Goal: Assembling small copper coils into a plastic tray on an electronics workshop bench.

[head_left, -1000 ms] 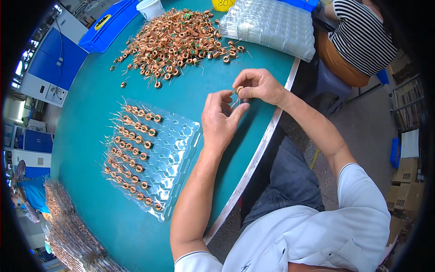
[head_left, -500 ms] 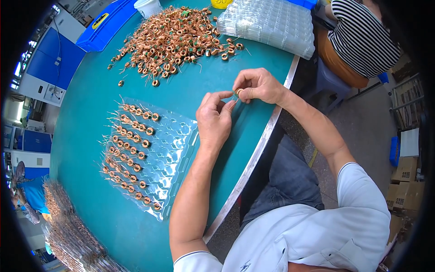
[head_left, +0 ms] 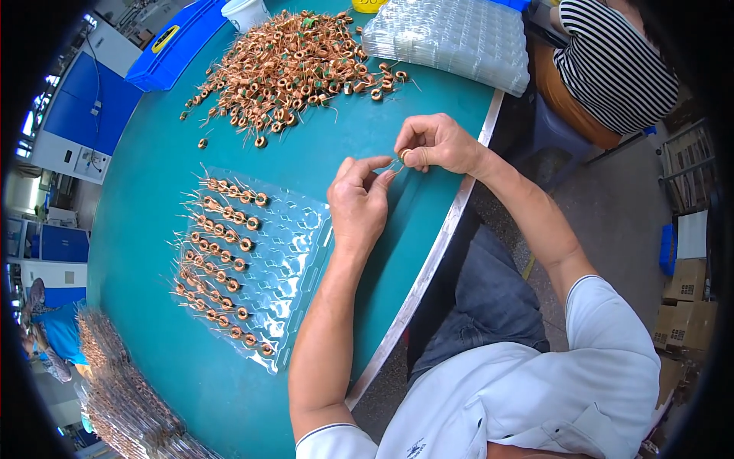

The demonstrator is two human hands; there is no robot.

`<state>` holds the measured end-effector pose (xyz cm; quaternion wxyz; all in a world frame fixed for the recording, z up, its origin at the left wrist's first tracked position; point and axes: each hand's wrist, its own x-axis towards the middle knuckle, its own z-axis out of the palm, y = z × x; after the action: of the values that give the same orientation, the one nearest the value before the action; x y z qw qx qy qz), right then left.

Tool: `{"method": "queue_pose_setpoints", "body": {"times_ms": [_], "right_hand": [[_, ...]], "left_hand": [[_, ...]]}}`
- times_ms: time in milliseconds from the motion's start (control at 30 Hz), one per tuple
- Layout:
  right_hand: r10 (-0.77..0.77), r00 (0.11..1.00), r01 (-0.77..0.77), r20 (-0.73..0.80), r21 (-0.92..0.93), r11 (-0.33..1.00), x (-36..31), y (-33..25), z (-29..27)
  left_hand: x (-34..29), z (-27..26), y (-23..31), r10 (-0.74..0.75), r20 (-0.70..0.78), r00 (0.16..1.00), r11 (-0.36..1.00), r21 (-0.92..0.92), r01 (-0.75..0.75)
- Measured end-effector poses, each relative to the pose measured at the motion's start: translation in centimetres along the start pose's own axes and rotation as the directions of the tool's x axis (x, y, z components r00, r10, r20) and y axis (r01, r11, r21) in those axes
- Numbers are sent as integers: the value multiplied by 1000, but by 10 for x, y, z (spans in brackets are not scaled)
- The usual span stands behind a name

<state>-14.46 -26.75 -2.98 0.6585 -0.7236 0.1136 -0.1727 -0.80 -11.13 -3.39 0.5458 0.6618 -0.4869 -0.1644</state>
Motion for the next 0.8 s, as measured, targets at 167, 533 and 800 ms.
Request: {"method": "queue_pose_setpoints", "body": {"times_ms": [167,533,800], "right_hand": [[4,1000,-4,-28,11,1000,-1,-2,1],[-60,988,66,-142,40,997,-3,-2,-2],[-85,992,74,-89,-126,989,-5,3,-3]], "left_hand": [[-1,0,1,-8,-2,1000,1000,-5,8],[2,4,0,233,-133,963,972,52,-228],[1,6,0,179,-146,973,979,-76,-191]]}}
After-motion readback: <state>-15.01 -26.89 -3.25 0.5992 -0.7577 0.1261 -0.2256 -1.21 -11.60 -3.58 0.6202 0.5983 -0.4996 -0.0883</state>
